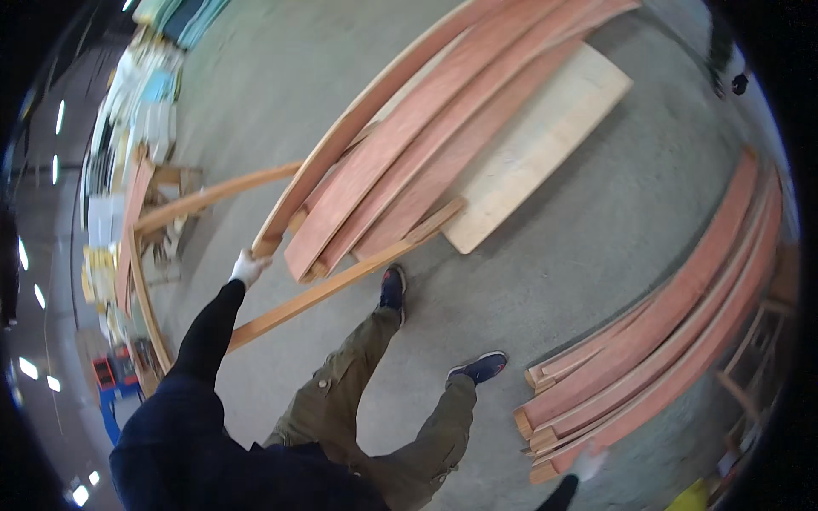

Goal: The recorder sorts and moves various wooden components, including curved panels and frames, in a furniture manufacturing facility.

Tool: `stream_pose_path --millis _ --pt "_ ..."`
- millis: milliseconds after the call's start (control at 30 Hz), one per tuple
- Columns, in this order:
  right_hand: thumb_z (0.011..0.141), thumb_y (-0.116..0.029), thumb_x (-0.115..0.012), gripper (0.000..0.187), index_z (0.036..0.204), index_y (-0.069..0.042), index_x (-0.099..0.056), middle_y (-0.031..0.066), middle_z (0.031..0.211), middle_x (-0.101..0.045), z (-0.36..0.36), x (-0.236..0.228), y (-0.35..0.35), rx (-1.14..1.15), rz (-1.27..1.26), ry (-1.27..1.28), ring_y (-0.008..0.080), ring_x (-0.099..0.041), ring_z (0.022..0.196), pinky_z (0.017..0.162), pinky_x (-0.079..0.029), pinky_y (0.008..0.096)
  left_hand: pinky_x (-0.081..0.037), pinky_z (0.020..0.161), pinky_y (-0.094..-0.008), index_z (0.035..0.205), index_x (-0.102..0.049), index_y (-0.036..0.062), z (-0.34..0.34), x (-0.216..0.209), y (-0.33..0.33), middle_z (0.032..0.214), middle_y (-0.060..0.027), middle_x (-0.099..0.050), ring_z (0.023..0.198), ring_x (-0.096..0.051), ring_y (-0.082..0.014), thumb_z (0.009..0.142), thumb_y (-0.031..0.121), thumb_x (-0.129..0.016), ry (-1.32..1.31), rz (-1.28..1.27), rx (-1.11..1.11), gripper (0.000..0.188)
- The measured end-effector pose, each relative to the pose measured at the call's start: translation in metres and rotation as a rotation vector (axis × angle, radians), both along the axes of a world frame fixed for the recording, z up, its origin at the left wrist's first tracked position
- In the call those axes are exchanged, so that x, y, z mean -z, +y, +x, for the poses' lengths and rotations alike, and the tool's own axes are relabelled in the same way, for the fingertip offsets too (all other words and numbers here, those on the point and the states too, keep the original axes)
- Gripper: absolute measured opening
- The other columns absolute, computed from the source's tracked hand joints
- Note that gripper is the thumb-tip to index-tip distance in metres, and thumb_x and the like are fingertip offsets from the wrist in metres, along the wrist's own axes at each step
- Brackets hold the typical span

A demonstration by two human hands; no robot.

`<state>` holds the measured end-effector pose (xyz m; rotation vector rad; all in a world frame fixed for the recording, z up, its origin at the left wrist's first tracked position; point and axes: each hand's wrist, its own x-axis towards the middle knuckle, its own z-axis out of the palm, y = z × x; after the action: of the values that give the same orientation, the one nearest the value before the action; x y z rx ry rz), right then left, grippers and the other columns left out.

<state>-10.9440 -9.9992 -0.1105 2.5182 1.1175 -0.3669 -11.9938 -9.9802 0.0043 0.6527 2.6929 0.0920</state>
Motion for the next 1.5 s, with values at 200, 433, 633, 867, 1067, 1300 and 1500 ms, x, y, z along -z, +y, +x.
stream_pose_path --millis 200,433,633,867,1067,1300,1500 --pt "0.100 -0.035 -0.060 0.057 0.134 0.009 -0.053 0.0257 0.138 -0.056 -0.323 0.000 0.072 -0.177 0.005 0.707 0.0371 -0.054 0.129 0.110 -0.040 0.0421 -0.048 0.101 -0.0436 0.133 -0.046 -0.0199 -0.156 0.081 -0.034 0.126 -0.0348 -0.061 0.121 -0.061 -0.0391 0.082 0.057 -0.073 -0.032 0.263 -0.697 0.096" --pt "0.097 -0.028 -0.065 0.052 0.135 0.006 -0.055 0.0212 0.137 -0.059 -0.719 0.008 0.243 -0.447 0.108 1.160 0.0303 -0.055 0.128 0.110 -0.040 0.0394 -0.039 0.110 -0.0507 0.145 -0.039 -0.0126 -0.220 0.151 -0.055 0.151 -0.0329 -0.040 0.142 -0.039 -0.0415 0.084 0.059 -0.070 -0.225 0.519 -1.123 0.099" --pt "0.096 -0.052 -0.062 0.074 0.135 0.010 -0.051 0.0221 0.125 -0.061 -0.959 0.043 0.323 -0.189 -0.027 1.468 0.0288 -0.059 0.118 0.095 -0.051 0.0425 -0.040 0.108 -0.0584 0.151 -0.041 0.0085 -0.215 0.181 -0.049 0.157 -0.0228 -0.033 0.141 -0.037 -0.0426 0.083 0.064 -0.071 -0.824 0.128 -1.144 0.093" --pt "0.095 -0.050 -0.066 0.059 0.107 0.006 -0.055 0.0054 0.083 -0.052 -1.005 0.043 0.298 0.051 0.079 1.309 0.0113 -0.045 0.063 0.052 -0.038 0.0279 -0.055 0.083 -0.0332 0.116 -0.061 0.0122 -0.217 0.195 -0.121 0.101 -0.0043 -0.062 0.092 -0.062 -0.0170 0.091 0.042 -0.073 -0.986 0.538 -1.252 0.041" --pt "0.098 -0.056 -0.057 0.066 0.116 0.008 -0.054 0.0039 0.075 -0.048 -0.983 0.019 0.291 0.094 0.434 1.218 0.0123 -0.040 0.061 0.053 -0.040 0.0309 -0.058 0.082 -0.0333 0.123 -0.058 0.0040 -0.142 0.131 -0.127 0.110 -0.0100 -0.066 0.095 -0.067 -0.0181 0.091 0.034 -0.075 -1.061 0.715 -1.186 0.047" --pt "0.092 -0.050 -0.071 0.071 0.130 0.009 -0.058 0.0152 0.126 -0.062 -0.970 0.071 0.289 0.280 0.365 1.556 0.0192 -0.057 0.112 0.098 -0.046 0.0352 -0.048 0.108 -0.0408 0.141 -0.047 0.0006 -0.081 0.146 -0.138 0.135 -0.0128 -0.060 0.123 -0.060 -0.0259 0.092 0.028 -0.073 -1.280 0.783 -1.331 0.062" --pt "0.083 -0.009 -0.079 0.058 0.135 0.005 -0.056 0.0108 0.129 -0.061 -0.936 0.087 0.293 0.435 0.291 1.716 0.0205 -0.061 0.114 0.102 -0.049 0.0351 -0.039 0.114 -0.0418 0.149 -0.038 0.0019 -0.050 0.169 -0.147 0.147 -0.0129 -0.050 0.135 -0.049 -0.0262 0.092 0.035 -0.071 -1.351 1.034 -1.069 0.074"
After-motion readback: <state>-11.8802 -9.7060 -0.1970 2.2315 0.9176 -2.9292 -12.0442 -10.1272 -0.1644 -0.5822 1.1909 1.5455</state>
